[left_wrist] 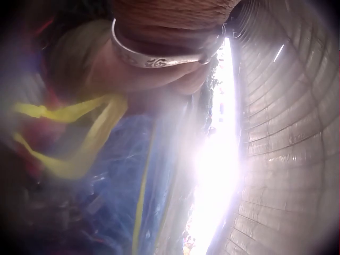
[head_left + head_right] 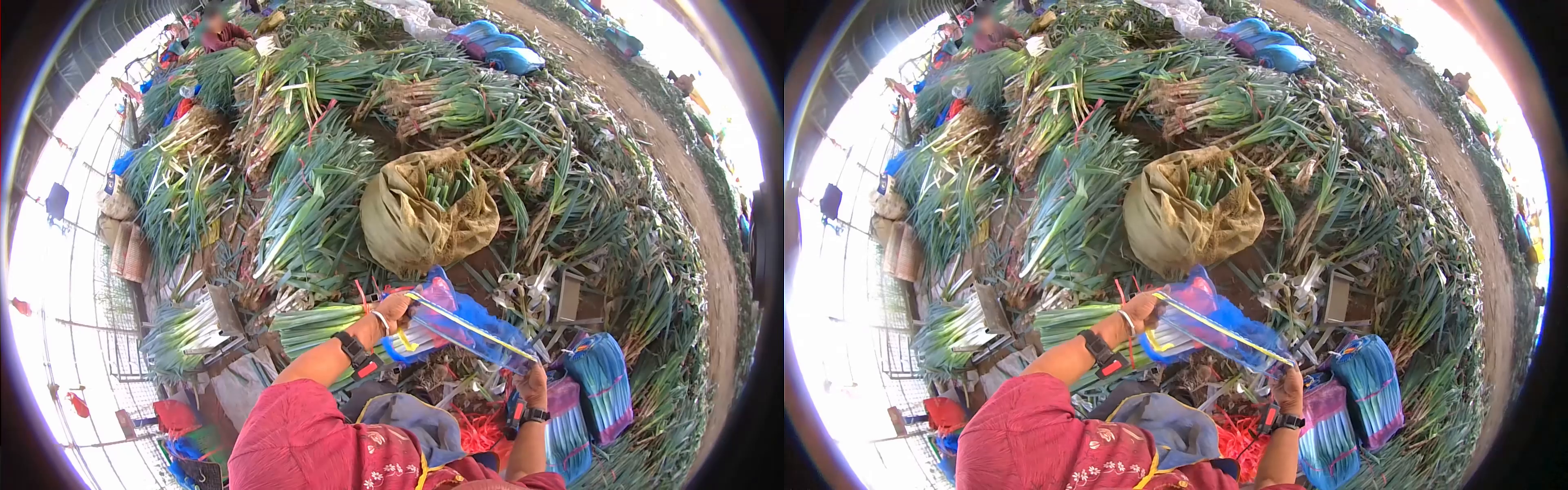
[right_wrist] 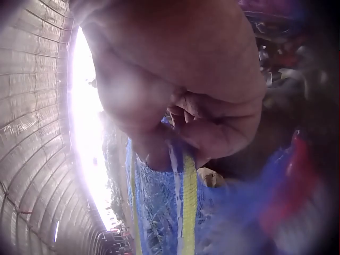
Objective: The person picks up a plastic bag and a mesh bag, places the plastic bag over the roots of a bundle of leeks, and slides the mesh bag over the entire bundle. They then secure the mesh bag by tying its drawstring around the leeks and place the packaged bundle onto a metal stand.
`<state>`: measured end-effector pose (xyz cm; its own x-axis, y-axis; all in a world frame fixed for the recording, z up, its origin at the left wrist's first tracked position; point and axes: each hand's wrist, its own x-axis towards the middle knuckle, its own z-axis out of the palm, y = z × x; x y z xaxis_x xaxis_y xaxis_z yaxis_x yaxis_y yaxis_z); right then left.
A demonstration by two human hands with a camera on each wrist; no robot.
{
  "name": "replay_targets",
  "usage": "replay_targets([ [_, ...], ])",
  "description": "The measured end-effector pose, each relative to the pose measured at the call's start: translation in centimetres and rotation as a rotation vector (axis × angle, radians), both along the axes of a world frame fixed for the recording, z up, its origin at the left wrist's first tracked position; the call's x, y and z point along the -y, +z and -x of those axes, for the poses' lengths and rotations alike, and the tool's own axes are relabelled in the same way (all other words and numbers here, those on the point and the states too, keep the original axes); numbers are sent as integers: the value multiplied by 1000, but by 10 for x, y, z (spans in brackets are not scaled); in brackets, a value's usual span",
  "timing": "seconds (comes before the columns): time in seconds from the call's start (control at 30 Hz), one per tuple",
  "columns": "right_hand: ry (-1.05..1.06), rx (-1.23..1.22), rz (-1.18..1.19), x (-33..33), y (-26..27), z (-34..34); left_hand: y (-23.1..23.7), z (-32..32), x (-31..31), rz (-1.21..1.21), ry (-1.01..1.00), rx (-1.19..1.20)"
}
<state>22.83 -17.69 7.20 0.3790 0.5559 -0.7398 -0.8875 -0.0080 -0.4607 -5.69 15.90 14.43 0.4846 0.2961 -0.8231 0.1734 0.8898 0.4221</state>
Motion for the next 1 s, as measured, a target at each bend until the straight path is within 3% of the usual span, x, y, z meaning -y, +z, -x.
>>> replay_targets([
  [0.07,16,7,13,-6,8,10,16,3,3,14,86,-4],
  [0.2,46,48,56,1,17,28,-13,23,7,81,-21,13],
  [0.27,46,73,89,-2,45,42,-3,27,4,115,-51,4],
  [0.3,68,80,-83,10,34,41,3,30,5,130,-53,-10],
  [0.4,68,241,-14,-4,95,69,12,34,3,125,-21,6],
  [0.47,69,224,-96,-3,109,73,21,36,1,77,0,24],
  [0.67,96,228,-156,8,101,76,30,46,-13,156,-25,151],
  [0.8,368,841,-22,25,81,82,11,54,-16,187,-42,171],
  [0.83,432,1021,42,5,114,100,9,56,-16,196,-50,159],
  [0.93,410,1137,143,-4,132,114,8,54,-12,245,-13,102],
  [1.0,89,301,79,1,128,115,2,51,-12,303,7,82],
])
